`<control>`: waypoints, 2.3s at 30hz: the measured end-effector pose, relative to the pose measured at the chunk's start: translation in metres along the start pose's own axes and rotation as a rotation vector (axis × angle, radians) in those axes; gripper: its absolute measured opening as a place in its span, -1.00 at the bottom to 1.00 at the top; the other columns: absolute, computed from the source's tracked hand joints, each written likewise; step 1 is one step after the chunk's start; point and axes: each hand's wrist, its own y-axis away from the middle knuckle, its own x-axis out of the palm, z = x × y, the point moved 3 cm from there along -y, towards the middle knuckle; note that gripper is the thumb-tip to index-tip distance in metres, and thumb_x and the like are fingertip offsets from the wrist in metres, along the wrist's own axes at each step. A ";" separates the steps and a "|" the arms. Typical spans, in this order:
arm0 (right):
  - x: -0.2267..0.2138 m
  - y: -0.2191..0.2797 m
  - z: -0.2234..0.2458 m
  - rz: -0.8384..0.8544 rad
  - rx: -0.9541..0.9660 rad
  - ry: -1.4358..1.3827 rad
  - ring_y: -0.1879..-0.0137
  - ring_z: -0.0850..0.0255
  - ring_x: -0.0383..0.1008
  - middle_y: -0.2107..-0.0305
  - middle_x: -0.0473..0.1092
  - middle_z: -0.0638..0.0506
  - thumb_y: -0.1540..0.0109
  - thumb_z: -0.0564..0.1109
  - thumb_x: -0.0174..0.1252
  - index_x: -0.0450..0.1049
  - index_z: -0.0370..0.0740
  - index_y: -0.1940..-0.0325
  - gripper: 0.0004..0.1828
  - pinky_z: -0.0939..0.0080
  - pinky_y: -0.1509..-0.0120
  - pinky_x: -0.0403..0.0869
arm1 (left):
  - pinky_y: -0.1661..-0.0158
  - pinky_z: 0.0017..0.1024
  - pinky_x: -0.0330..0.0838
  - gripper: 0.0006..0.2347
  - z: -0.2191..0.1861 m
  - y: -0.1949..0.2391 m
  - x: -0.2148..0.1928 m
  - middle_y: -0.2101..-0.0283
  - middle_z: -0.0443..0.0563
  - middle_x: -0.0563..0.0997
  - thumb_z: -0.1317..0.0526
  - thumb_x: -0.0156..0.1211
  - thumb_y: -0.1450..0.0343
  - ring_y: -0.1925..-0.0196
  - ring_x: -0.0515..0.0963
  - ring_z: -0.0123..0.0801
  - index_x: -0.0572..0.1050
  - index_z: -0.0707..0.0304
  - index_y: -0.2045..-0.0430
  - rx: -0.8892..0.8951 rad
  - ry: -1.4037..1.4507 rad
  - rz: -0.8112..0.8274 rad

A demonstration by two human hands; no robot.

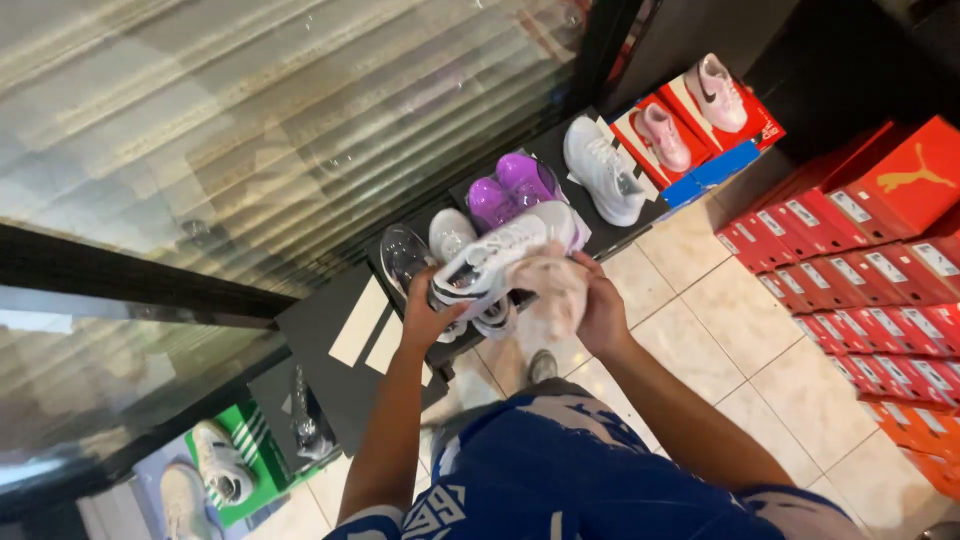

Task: Wiping shoe boxes with a cloth and organizing them into stacks

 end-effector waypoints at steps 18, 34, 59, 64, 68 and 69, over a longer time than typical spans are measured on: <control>0.092 -0.013 0.035 0.376 -1.160 1.360 -0.42 -0.11 0.30 -0.16 0.47 0.04 -0.31 -0.08 0.19 0.51 -0.04 -0.28 -0.58 -0.05 -0.56 0.10 | 0.06 -0.41 0.48 -0.44 -0.171 0.107 -0.037 0.20 0.03 0.61 0.26 0.70 -0.03 0.12 0.55 -0.38 0.44 0.17 0.16 -0.311 0.513 -0.385; 0.194 0.102 0.021 0.747 -0.446 1.303 0.14 0.11 0.43 -0.04 0.52 -0.15 -0.32 -0.24 0.13 0.53 -0.12 -0.22 -0.63 0.10 -0.07 0.36 | 0.23 -0.49 0.47 -0.49 -0.171 0.226 -0.143 0.36 0.09 0.60 0.33 0.68 -0.04 0.25 0.58 -0.39 0.39 0.31 0.29 -0.005 0.700 -0.359; 0.115 0.126 0.114 0.132 -1.404 0.529 -0.62 -0.07 -0.02 -0.48 0.00 -0.32 -0.50 -0.03 -0.03 0.00 -0.46 -0.55 -0.35 -0.08 -0.74 -0.05 | -0.27 0.11 0.38 -0.26 -0.183 0.154 0.008 -0.15 0.44 0.55 -0.18 0.30 -0.17 -0.14 0.58 0.22 0.47 0.43 -0.15 -0.545 1.639 -0.173; 0.154 0.166 0.109 0.847 -1.460 1.321 0.48 0.22 0.30 0.58 0.38 0.07 -0.08 0.15 0.12 0.39 -0.19 0.25 -0.61 0.02 0.12 0.33 | -0.29 0.00 0.36 -0.22 -0.185 0.142 0.018 -0.18 0.36 0.56 -0.28 0.23 -0.16 -0.17 0.56 0.14 0.47 0.33 -0.18 -0.423 1.646 -0.129; 0.179 0.083 0.187 0.532 -2.172 0.222 -0.09 -0.35 0.33 -0.06 0.33 -0.51 -0.26 0.48 -0.07 0.28 -0.53 -0.06 -0.10 -0.47 -0.37 0.22 | -0.34 -0.14 0.18 -0.34 -0.209 0.157 0.005 -0.32 0.26 0.43 -0.06 0.20 -0.40 -0.33 0.41 0.01 0.28 0.41 -0.33 -0.212 1.781 0.124; 0.168 0.095 0.197 0.529 -2.169 0.226 -0.09 -0.35 0.33 -0.06 0.33 -0.51 -0.26 0.48 -0.07 0.28 -0.53 -0.06 -0.10 -0.47 -0.37 0.22 | -0.34 -0.14 0.18 -0.34 -0.211 0.159 0.004 -0.32 0.26 0.43 -0.06 0.20 -0.40 -0.33 0.41 0.01 0.28 0.41 -0.33 -0.218 1.782 0.124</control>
